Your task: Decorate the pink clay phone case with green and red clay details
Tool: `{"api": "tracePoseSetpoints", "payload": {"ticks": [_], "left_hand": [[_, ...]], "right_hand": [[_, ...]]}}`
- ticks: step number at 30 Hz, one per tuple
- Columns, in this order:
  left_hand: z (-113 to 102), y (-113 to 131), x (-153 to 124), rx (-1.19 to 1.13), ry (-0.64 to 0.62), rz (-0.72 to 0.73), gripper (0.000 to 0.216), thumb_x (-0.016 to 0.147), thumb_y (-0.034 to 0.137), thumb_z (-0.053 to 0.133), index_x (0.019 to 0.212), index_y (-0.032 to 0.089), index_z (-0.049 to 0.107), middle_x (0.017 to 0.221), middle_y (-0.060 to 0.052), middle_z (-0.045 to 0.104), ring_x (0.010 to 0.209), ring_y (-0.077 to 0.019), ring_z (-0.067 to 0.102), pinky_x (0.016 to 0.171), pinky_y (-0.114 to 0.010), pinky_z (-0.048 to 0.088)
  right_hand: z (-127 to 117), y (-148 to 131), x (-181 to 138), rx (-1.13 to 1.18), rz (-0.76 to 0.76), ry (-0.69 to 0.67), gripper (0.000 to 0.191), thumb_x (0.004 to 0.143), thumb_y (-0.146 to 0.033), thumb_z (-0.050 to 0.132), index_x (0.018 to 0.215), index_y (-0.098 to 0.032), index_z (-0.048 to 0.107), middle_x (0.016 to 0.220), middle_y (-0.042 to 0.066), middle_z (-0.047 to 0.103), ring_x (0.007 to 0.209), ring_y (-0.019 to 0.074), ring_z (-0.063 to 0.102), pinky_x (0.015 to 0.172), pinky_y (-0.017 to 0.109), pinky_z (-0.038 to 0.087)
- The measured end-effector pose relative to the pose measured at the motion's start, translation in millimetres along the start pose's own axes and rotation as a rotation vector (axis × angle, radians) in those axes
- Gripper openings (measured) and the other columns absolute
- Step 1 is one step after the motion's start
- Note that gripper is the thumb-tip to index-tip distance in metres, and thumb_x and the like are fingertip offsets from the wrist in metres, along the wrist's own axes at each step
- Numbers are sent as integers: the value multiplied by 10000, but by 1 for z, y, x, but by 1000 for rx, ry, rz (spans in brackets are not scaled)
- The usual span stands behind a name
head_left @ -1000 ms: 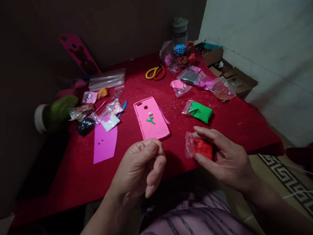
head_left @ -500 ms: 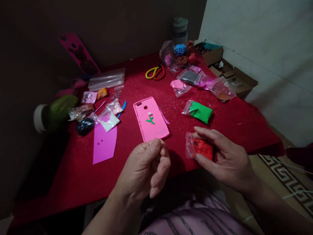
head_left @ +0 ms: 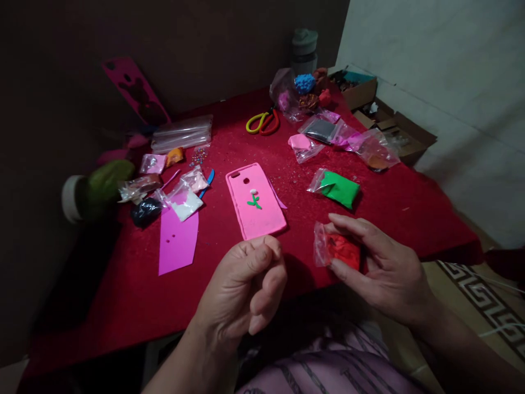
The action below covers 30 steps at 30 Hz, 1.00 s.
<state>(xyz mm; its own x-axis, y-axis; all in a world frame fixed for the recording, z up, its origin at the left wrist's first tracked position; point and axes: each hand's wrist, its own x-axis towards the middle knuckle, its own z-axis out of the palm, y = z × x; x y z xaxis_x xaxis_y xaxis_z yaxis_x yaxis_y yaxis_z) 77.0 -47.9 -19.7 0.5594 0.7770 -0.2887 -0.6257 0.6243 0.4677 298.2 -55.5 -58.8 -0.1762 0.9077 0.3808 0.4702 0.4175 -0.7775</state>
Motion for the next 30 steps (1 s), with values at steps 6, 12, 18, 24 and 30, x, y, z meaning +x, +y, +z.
{"api": "tracePoseSetpoints", "payload": {"ticks": [6, 12, 18, 24, 30], "left_hand": [[0, 1, -2, -5, 46, 5, 123, 900, 194, 627, 890, 114, 719, 520, 24, 510, 329, -22, 396, 331, -84, 429], [-1, 0, -1, -12, 44, 30, 146, 924, 168, 582, 889, 114, 713, 491, 33, 476, 320, -31, 402, 333, -79, 423], [0, 1, -1, -77, 47, 29, 153, 922, 153, 581, 875, 97, 716, 507, 24, 491, 335, -28, 379, 335, -93, 437], [2, 2, 0, 60, 90, 47, 162, 918, 220, 596, 838, 122, 699, 470, 32, 487, 305, -32, 362, 306, -88, 373], [12, 5, -4, 408, 276, 74, 168, 876, 275, 663, 793, 130, 654, 525, -13, 604, 339, -59, 472, 328, -90, 357]], "right_hand": [[2, 2, 1, 25, 3, -2, 597, 841, -130, 654, 1389, -278, 466, 1233, 69, 638, 1087, 214, 653, 1004, 394, 509], [1, 3, -1, -9, -2, 0, 587, 840, -162, 657, 1380, -300, 474, 1273, 64, 633, 1095, 240, 654, 1014, 445, 509], [-1, 0, 2, -59, -23, 14, 565, 833, -201, 664, 1365, -292, 496, 1226, 61, 654, 1048, 253, 666, 963, 436, 547], [0, 2, 1, -10, 1, -8, 581, 839, -162, 659, 1377, -280, 474, 1255, 70, 635, 1066, 234, 665, 998, 435, 523], [0, -1, 2, 31, -28, -19, 625, 845, -116, 628, 1403, -315, 429, 1243, 59, 634, 1082, 206, 663, 991, 386, 525]]}}
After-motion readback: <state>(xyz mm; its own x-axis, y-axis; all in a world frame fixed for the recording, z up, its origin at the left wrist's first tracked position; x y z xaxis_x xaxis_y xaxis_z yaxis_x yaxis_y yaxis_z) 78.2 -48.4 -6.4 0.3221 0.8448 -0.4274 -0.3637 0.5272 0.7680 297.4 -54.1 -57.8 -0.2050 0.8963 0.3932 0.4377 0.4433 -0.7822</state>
